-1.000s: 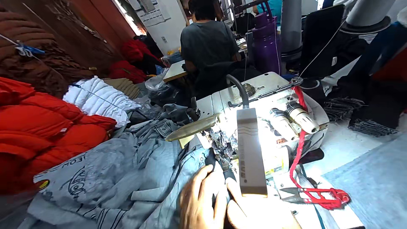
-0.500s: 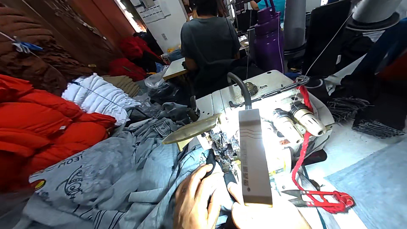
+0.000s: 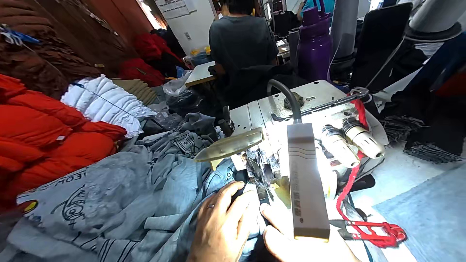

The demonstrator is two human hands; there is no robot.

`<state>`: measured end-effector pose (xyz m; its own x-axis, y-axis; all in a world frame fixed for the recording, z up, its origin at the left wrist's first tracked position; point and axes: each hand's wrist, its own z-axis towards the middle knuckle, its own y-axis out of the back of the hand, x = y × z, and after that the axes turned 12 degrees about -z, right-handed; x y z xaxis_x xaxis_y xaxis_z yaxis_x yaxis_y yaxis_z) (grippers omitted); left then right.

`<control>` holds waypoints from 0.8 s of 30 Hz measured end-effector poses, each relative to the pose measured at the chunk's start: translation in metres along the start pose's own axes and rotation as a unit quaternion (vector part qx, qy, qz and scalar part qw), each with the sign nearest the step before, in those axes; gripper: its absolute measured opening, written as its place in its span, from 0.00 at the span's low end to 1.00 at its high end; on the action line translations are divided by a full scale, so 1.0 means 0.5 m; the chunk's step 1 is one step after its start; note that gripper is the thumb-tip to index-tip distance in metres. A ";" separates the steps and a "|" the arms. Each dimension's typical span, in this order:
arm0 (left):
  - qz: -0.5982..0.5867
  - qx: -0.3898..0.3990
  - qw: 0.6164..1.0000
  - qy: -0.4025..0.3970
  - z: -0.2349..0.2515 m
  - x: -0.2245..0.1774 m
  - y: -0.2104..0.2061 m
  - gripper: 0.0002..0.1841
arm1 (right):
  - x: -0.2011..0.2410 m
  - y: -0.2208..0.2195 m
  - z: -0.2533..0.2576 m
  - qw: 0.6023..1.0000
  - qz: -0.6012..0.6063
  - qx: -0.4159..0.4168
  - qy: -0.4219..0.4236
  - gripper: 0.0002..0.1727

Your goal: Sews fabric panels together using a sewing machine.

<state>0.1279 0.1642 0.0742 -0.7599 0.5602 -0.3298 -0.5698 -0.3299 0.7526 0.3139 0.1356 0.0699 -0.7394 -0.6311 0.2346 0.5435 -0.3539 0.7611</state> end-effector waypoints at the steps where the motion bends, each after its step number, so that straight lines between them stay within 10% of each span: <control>1: -0.007 0.004 1.000 0.000 0.003 0.003 0.001 0.14 | -0.001 -0.001 0.001 1.000 0.002 -0.004 0.001 0.10; 24: -0.061 0.070 0.994 -0.055 -0.038 0.012 0.032 0.13 | -0.033 -0.042 -0.001 0.991 -0.036 -0.116 0.055 0.10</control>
<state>0.1081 0.1480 0.0736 -0.6449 0.6717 -0.3645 -0.6005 -0.1504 0.7854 0.3147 0.1532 0.0497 -0.7392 -0.6647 0.1083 0.5771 -0.5423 0.6106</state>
